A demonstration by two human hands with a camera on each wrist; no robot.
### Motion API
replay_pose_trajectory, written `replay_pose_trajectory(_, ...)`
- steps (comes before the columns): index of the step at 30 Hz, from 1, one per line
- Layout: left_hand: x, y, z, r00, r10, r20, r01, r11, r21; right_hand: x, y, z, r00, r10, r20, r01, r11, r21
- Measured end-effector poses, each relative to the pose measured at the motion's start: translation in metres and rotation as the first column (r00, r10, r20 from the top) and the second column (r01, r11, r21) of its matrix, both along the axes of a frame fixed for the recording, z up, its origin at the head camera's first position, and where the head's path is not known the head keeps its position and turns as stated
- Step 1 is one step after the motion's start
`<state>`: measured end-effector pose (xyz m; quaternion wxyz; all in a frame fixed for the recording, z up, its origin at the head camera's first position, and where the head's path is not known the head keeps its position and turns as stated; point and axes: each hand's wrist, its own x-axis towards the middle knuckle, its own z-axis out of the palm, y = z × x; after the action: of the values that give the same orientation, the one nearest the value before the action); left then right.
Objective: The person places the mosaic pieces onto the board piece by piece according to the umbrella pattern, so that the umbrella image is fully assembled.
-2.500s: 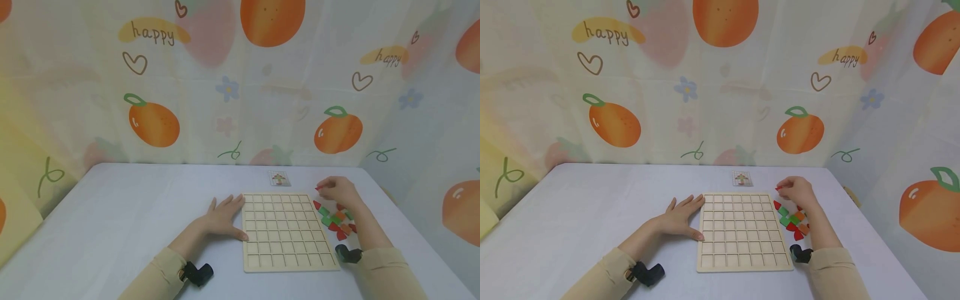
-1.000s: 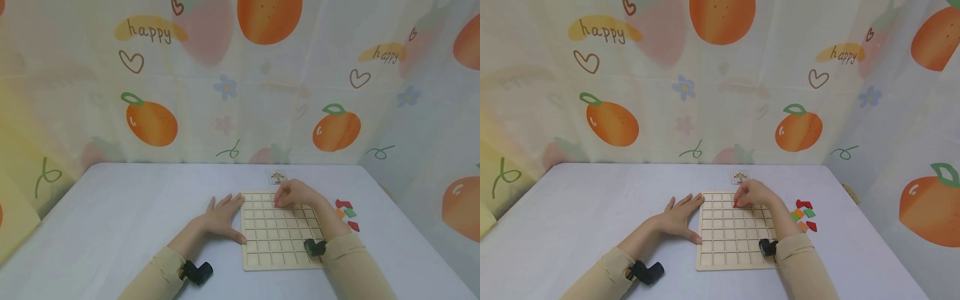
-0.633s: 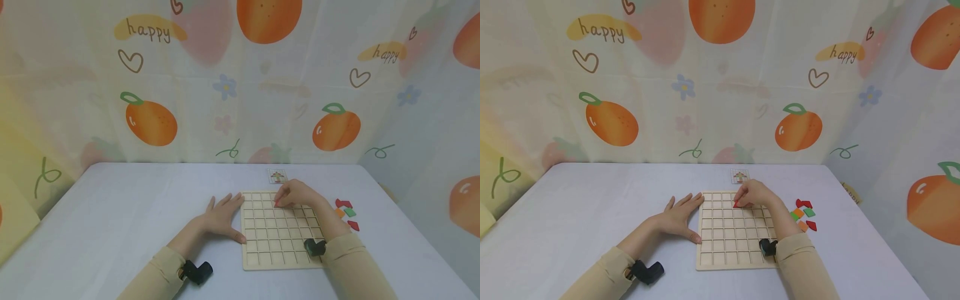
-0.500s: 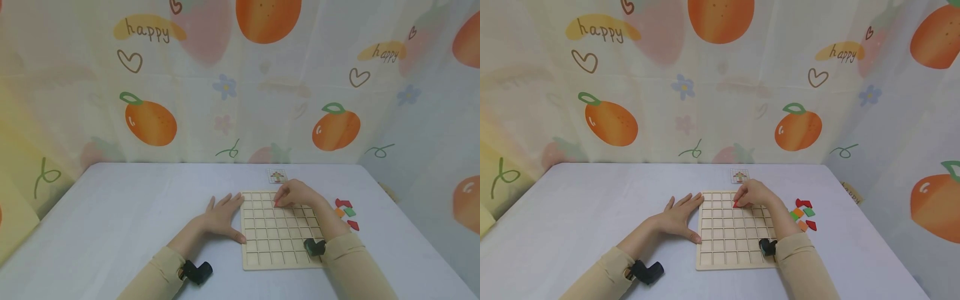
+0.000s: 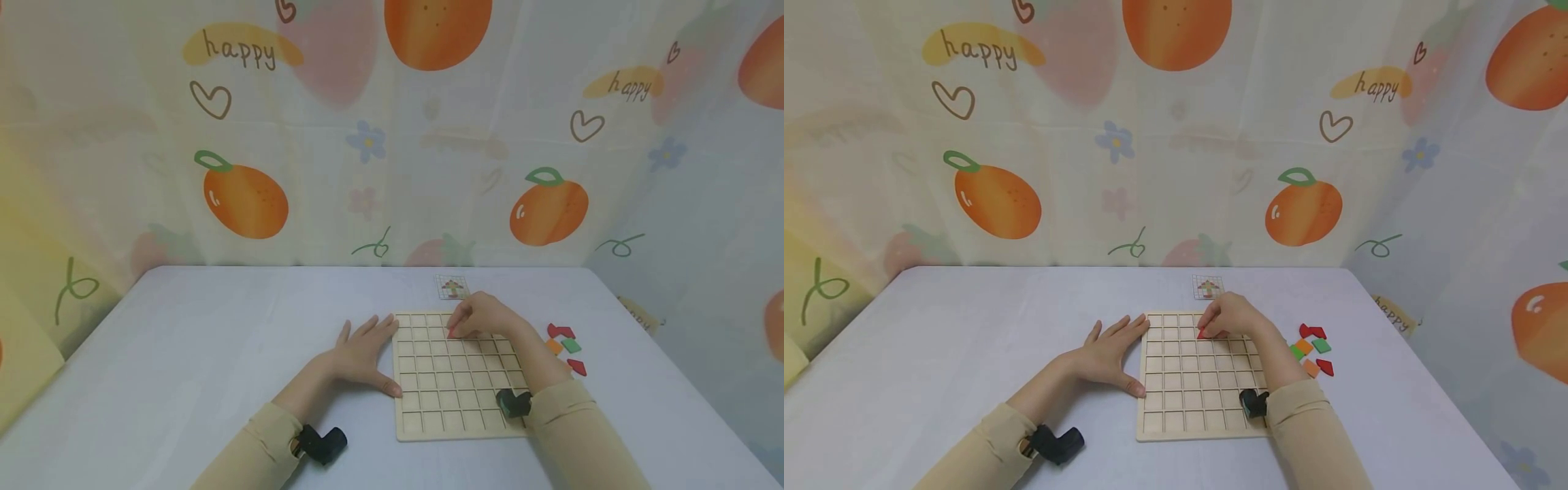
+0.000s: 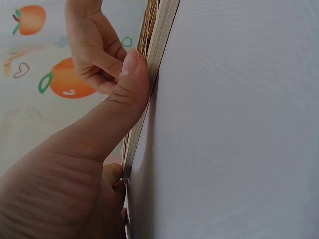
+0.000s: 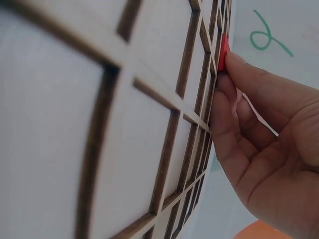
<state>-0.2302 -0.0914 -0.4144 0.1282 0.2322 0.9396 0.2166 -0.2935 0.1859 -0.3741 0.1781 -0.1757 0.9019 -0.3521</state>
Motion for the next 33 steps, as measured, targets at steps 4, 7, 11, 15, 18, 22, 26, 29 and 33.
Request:
replay_pose_trajectory(4,0.001,0.001,0.001,1.000,0.005,-0.002,-0.005,1.000,-0.005,-0.001,0.000,0.000,1.000,-0.009,-0.019,0.009,0.999,0.031)
replay_pose_trajectory(7,0.001,0.001,0.002,1.000,0.003,-0.002,-0.003,1.000,-0.006,-0.001,0.000,0.000,1.000,-0.012,-0.023,0.013,0.999,0.043)
replay_pose_trajectory(11,0.001,0.001,0.002,1.000,0.002,0.001,-0.002,1.000,-0.002,-0.001,0.000,0.000,1.000,-0.015,-0.024,0.016,0.999,0.043)
replay_pose_trajectory(15,0.001,0.001,0.001,1.000,0.005,0.002,-0.005,1.000,-0.001,-0.001,0.001,0.000,0.999,-0.018,-0.027,0.019,0.999,0.041)
replay_pose_trajectory(18,0.001,0.001,0.000,1.000,0.006,0.001,-0.006,1.000,-0.004,0.001,0.003,0.002,0.999,-0.023,-0.028,0.024,0.999,0.045)
replay_pose_trajectory(22,0.000,0.001,-0.001,1.000,0.006,0.002,-0.006,1.000,-0.001,0.002,0.008,0.005,0.999,-0.037,-0.023,0.038,0.998,0.044)
replay_pose_trajectory(26,0.000,0.000,-0.001,1.000,0.006,0.010,-0.006,1.000,-0.002,0.002,0.015,0.007,0.998,-0.046,-0.040,0.047,0.998,0.037)
replay_pose_trajectory(29,0.000,0.000,0.000,1.000,0.005,0.013,-0.005,1.000,0.001,0.001,0.021,0.009,0.996,-0.045,-0.071,0.050,0.997,0.059)
replay_pose_trajectory(33,0.000,0.000,0.001,1.000,0.005,0.016,-0.005,1.000,0.000,-0.001,0.031,0.012,0.993,-0.057,-0.100,0.068,0.991,0.111)
